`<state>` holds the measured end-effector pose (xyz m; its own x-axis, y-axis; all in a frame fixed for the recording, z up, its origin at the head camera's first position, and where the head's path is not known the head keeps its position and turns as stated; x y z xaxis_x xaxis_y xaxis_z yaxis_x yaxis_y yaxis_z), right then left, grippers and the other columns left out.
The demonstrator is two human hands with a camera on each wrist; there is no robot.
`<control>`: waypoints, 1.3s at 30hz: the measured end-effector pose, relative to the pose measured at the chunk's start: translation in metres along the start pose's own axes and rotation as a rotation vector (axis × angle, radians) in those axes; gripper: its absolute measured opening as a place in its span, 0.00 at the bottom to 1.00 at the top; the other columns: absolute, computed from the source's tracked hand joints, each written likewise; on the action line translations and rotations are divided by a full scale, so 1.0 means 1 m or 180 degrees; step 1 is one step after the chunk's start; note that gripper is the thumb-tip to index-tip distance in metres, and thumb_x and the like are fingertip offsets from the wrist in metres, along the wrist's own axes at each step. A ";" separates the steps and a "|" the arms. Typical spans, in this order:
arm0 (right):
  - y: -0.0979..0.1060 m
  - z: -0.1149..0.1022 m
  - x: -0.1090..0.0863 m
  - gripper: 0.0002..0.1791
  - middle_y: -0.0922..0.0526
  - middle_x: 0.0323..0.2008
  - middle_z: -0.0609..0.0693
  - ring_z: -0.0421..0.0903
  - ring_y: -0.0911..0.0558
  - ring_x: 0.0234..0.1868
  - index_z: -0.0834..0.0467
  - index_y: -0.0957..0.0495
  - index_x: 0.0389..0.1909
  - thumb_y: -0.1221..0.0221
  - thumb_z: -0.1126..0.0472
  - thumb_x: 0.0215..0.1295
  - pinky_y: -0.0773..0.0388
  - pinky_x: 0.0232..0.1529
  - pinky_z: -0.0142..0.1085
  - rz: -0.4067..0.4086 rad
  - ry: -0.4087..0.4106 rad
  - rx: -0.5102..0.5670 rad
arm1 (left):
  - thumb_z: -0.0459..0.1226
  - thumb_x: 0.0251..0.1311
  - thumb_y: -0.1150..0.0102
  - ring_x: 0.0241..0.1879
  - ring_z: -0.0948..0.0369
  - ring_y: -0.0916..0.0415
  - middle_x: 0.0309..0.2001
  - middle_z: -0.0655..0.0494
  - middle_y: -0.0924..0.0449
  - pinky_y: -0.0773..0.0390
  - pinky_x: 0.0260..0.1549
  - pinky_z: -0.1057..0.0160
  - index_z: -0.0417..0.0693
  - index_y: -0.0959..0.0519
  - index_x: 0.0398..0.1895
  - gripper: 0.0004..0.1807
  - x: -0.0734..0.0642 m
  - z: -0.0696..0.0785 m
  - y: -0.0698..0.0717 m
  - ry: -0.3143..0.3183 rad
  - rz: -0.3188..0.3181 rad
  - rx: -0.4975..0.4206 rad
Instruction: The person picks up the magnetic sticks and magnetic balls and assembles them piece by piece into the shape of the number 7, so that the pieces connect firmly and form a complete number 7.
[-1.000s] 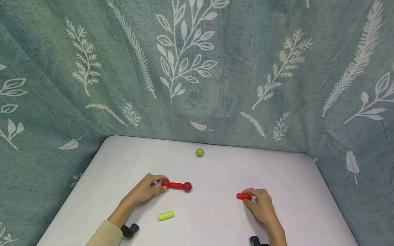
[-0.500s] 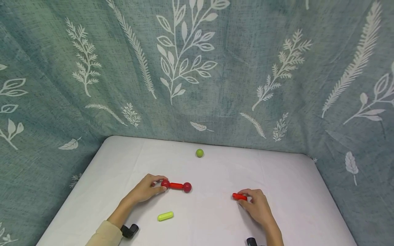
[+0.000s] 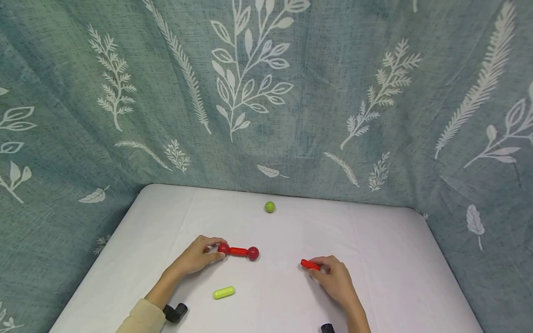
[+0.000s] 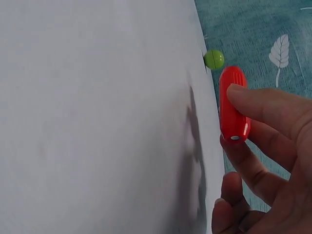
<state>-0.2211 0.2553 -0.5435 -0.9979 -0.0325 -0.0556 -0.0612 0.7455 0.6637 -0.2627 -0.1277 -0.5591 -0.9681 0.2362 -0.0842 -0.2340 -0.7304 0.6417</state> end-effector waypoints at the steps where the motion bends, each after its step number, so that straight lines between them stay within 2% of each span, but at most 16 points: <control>1: -0.002 -0.002 0.000 0.14 0.20 0.39 0.47 0.45 0.31 0.33 0.53 0.13 0.46 0.29 0.56 0.60 0.33 0.30 0.35 -0.0003 -0.0002 0.0005 | 0.46 0.60 0.30 0.41 0.54 0.34 0.47 0.49 0.27 0.30 0.32 0.57 0.58 0.16 0.55 0.20 0.000 0.000 0.000 -0.0003 -0.0001 0.0000; 8: -0.012 -0.011 0.000 0.16 0.19 0.38 0.45 0.45 0.31 0.29 0.52 0.14 0.48 0.30 0.51 0.61 0.35 0.28 0.35 -0.0087 -0.0091 0.0102 | 0.46 0.60 0.30 0.41 0.54 0.33 0.47 0.48 0.27 0.30 0.32 0.57 0.58 0.16 0.55 0.19 0.000 0.001 0.000 -0.0015 -0.0003 -0.0023; 15: -0.025 -0.020 0.000 0.16 0.18 0.36 0.43 0.43 0.32 0.26 0.51 0.14 0.48 0.31 0.50 0.62 0.35 0.25 0.33 -0.0151 -0.0116 0.0227 | 0.46 0.60 0.30 0.41 0.54 0.34 0.48 0.48 0.27 0.30 0.32 0.57 0.58 0.16 0.55 0.19 -0.001 0.001 0.001 -0.0016 -0.0005 -0.0034; 21: -0.036 -0.025 0.002 0.12 0.15 0.35 0.41 0.42 0.26 0.28 0.50 0.14 0.46 0.34 0.51 0.66 0.31 0.30 0.34 -0.0213 -0.0083 0.0372 | 0.46 0.60 0.29 0.42 0.54 0.34 0.48 0.48 0.27 0.30 0.33 0.57 0.58 0.16 0.55 0.19 0.000 0.001 0.001 -0.0056 -0.0016 -0.0035; 30: -0.052 -0.032 0.004 0.11 0.13 0.36 0.44 0.41 0.20 0.37 0.56 0.15 0.45 0.34 0.56 0.67 0.27 0.39 0.36 -0.0247 -0.0135 0.0661 | 0.45 0.59 0.29 0.42 0.54 0.33 0.48 0.48 0.27 0.29 0.33 0.57 0.58 0.16 0.55 0.19 0.001 0.002 0.001 -0.0082 -0.0031 -0.0028; 39: -0.065 -0.043 0.004 0.12 0.14 0.33 0.49 0.46 0.22 0.32 0.63 0.18 0.43 0.34 0.58 0.65 0.26 0.32 0.33 -0.0280 -0.0314 0.1013 | 0.45 0.59 0.29 0.43 0.54 0.33 0.50 0.48 0.26 0.29 0.34 0.56 0.58 0.16 0.54 0.19 0.000 0.001 0.001 -0.0061 -0.0036 -0.0018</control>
<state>-0.2215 0.1787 -0.5547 -0.9814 -0.0530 -0.1845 -0.1223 0.9135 0.3880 -0.2630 -0.1278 -0.5571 -0.9634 0.2567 -0.0768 -0.2455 -0.7311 0.6366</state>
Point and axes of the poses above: each hand's wrist, its own x-axis towards the middle knuckle, its own y-axis out of the back of the hand, z = x × y, the point moved 8 cm from there along x, towards the middle knuckle
